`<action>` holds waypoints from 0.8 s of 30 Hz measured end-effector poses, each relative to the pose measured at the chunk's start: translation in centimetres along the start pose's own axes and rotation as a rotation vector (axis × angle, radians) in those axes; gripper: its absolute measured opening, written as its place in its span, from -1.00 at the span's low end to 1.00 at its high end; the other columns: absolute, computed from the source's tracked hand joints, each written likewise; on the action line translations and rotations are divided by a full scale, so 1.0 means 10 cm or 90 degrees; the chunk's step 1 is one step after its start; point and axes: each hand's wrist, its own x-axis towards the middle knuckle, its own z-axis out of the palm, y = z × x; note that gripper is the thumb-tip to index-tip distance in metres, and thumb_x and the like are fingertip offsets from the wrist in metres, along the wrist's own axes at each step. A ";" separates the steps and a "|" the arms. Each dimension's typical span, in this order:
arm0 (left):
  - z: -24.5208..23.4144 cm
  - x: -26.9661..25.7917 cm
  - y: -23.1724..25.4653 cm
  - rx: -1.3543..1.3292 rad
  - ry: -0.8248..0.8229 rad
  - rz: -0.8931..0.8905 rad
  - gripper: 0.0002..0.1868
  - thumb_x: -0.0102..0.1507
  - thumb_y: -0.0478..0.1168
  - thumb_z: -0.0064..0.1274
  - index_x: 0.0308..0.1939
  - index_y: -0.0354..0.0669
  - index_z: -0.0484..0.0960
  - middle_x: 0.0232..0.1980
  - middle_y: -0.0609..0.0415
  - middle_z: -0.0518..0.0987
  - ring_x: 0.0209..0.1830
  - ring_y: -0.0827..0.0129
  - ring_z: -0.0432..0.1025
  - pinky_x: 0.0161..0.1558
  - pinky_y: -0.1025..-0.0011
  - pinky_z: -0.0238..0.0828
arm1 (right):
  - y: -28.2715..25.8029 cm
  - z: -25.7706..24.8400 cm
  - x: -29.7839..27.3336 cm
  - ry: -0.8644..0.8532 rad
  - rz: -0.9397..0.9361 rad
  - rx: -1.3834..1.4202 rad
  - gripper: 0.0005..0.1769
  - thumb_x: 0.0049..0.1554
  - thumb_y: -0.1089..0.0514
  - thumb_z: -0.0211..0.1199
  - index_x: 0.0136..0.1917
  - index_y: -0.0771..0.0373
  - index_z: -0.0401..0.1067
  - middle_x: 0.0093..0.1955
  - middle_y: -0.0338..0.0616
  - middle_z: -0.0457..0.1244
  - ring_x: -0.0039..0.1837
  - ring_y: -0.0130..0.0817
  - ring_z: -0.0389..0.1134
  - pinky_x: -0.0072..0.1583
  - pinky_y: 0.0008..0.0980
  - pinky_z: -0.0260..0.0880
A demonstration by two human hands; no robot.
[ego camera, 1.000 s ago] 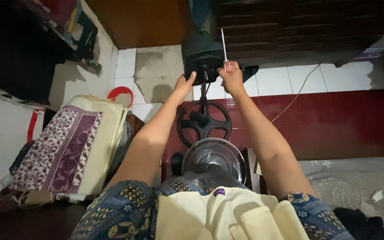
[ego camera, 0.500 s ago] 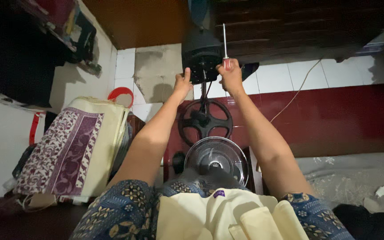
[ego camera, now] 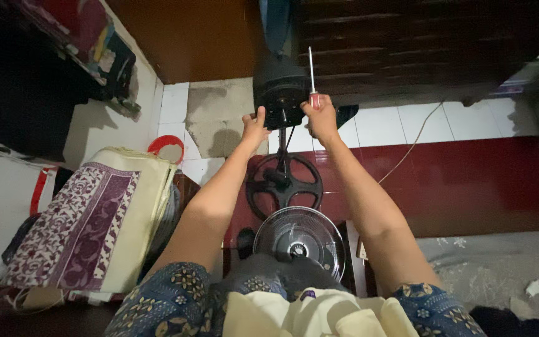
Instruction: The person uses a screwdriver to tighten screws on the rear motor housing of a standing electric fan. They repeatedly rotate the screwdriver and reposition their hands to access different screws on the fan's backplate.
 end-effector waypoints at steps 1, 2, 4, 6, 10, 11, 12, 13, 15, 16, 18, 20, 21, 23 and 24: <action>0.00 0.00 -0.02 -0.016 -0.004 -0.008 -0.03 0.19 0.45 0.00 0.29 -0.25 0.09 0.12 -0.20 0.49 -0.09 0.18 0.56 -0.10 0.25 0.63 | 0.01 -0.01 -0.01 -0.001 -0.014 -0.016 -0.53 0.11 0.09 0.38 0.19 0.29 0.27 -0.21 -0.17 0.29 -0.37 -0.44 0.29 -0.36 -0.39 0.36; -0.01 0.00 -0.02 -0.032 -0.007 -0.012 -0.04 0.19 0.45 0.02 0.29 -0.24 0.09 0.11 -0.20 0.50 -0.12 0.17 0.55 -0.11 0.25 0.63 | 0.03 -0.02 -0.02 -0.004 -0.032 -0.031 -0.52 0.11 0.08 0.39 0.19 0.29 0.29 -0.19 -0.17 0.29 -0.33 -0.45 0.30 -0.34 -0.40 0.40; -0.01 0.01 -0.03 -0.047 0.006 -0.022 -0.05 0.18 0.45 0.04 0.28 -0.20 0.12 0.08 -0.20 0.51 -0.19 0.17 0.54 -0.17 0.25 0.61 | 0.04 -0.01 -0.02 0.007 -0.052 -0.064 -0.52 0.09 0.07 0.41 0.19 0.29 0.33 -0.16 -0.18 0.31 -0.28 -0.47 0.34 -0.32 -0.40 0.45; 0.04 0.00 -0.02 -0.045 0.039 -0.033 -0.06 0.16 0.46 0.06 0.28 -0.16 0.18 0.03 -0.21 0.51 -0.28 0.18 0.52 -0.26 0.25 0.59 | 0.05 0.00 -0.08 0.034 -0.057 -0.097 -0.51 0.06 0.06 0.42 0.19 0.27 0.37 -0.13 -0.19 0.34 -0.23 -0.49 0.38 -0.31 -0.41 0.49; 0.10 -0.09 0.02 -0.041 0.035 -0.035 -0.04 0.14 0.51 -0.02 0.30 -0.09 0.13 -0.02 -0.12 0.56 -0.36 0.24 0.56 -0.34 0.33 0.52 | 0.10 -0.06 -0.12 0.016 -0.044 -0.065 -0.56 0.12 0.05 0.37 0.18 0.29 0.38 -0.17 -0.18 0.33 -0.32 -0.46 0.34 -0.32 -0.39 0.43; 0.11 -0.11 0.05 -0.045 0.039 -0.038 -0.04 0.14 0.51 -0.02 0.31 -0.09 0.12 -0.02 -0.11 0.55 -0.37 0.24 0.57 -0.34 0.33 0.52 | 0.12 -0.08 -0.15 0.020 -0.040 -0.058 -0.57 0.11 0.05 0.36 0.17 0.29 0.38 -0.20 -0.19 0.32 -0.36 -0.45 0.31 -0.34 -0.38 0.40; 0.10 -0.13 0.07 -0.047 0.046 -0.043 -0.04 0.13 0.50 -0.02 0.31 -0.08 0.12 -0.03 -0.09 0.54 -0.38 0.25 0.57 -0.35 0.33 0.52 | 0.14 -0.06 -0.19 0.022 -0.032 -0.047 -0.58 0.11 0.06 0.35 0.16 0.28 0.38 -0.23 -0.20 0.31 -0.40 -0.43 0.28 -0.37 -0.36 0.36; 0.11 -0.15 0.11 -0.047 0.054 -0.045 -0.04 0.14 0.50 -0.01 0.32 -0.08 0.13 -0.05 -0.11 0.53 -0.38 0.24 0.55 -0.35 0.33 0.51 | 0.16 -0.06 -0.21 0.032 -0.036 -0.037 -0.61 0.12 0.07 0.35 0.14 0.28 0.38 -0.27 -0.19 0.28 -0.42 -0.43 0.26 -0.38 -0.36 0.32; 0.12 -0.18 0.15 -0.043 0.065 -0.054 -0.04 0.14 0.50 0.00 0.33 -0.08 0.16 -0.09 -0.14 0.52 -0.39 0.24 0.51 -0.35 0.33 0.49 | 0.20 -0.08 -0.29 0.058 -0.035 -0.017 -0.66 0.13 0.08 0.34 0.09 0.29 0.38 -0.35 -0.17 0.23 -0.46 -0.42 0.20 -0.40 -0.35 0.23; 0.13 -0.20 0.17 -0.039 0.066 -0.054 -0.04 0.15 0.50 0.00 0.32 -0.10 0.16 -0.08 -0.13 0.52 -0.38 0.24 0.51 -0.34 0.33 0.51 | 0.22 -0.10 -0.32 0.051 -0.042 -0.005 -0.70 0.14 0.10 0.34 0.05 0.29 0.38 -0.35 -0.20 0.22 -0.45 -0.44 0.21 -0.40 -0.38 0.22; 0.15 -0.20 0.23 -0.032 0.068 -0.054 -0.05 0.15 0.50 -0.01 0.31 -0.13 0.18 -0.06 -0.12 0.52 -0.35 0.23 0.51 -0.31 0.32 0.53 | 0.24 -0.13 -0.40 0.039 -0.054 0.018 -0.77 0.14 0.13 0.34 -0.02 0.28 0.38 -0.35 -0.26 0.22 -0.42 -0.49 0.22 -0.38 -0.43 0.20; 0.14 -0.19 0.26 -0.058 0.053 -0.022 -0.03 0.14 0.49 0.02 0.29 -0.19 0.21 -0.01 -0.09 0.53 -0.26 0.28 0.50 -0.25 0.32 0.54 | 0.27 -0.13 -0.51 0.035 -0.021 0.042 -0.84 0.16 0.12 0.31 -0.06 0.22 0.41 -0.35 -0.30 0.24 -0.39 -0.54 0.28 -0.36 -0.47 0.27; 0.13 -0.21 0.27 -0.071 0.045 -0.005 -0.02 0.14 0.49 0.04 0.28 -0.22 0.23 0.02 -0.07 0.53 -0.22 0.31 0.50 -0.22 0.32 0.55 | 0.28 -0.11 -0.56 0.033 -0.004 0.054 -0.87 0.17 0.12 0.29 -0.08 0.20 0.43 -0.35 -0.32 0.25 -0.37 -0.57 0.31 -0.34 -0.50 0.31; 0.15 -0.21 0.30 -0.089 0.056 0.018 0.00 0.13 0.49 0.04 0.26 -0.27 0.21 0.04 -0.09 0.50 -0.20 0.25 0.48 -0.20 0.28 0.60 | 0.29 -0.08 -0.61 0.024 -0.016 0.101 -0.86 0.18 0.13 0.30 -0.10 0.20 0.40 -0.39 -0.29 0.21 -0.40 -0.52 0.24 -0.36 -0.48 0.23; 0.15 -0.20 0.31 -0.099 0.061 0.030 0.01 0.12 0.49 0.04 0.25 -0.30 0.20 0.05 -0.09 0.48 -0.19 0.22 0.47 -0.19 0.27 0.62 | 0.30 -0.06 -0.63 0.019 -0.023 0.125 -0.85 0.18 0.14 0.31 -0.12 0.21 0.39 -0.41 -0.28 0.18 -0.42 -0.50 0.20 -0.37 -0.47 0.19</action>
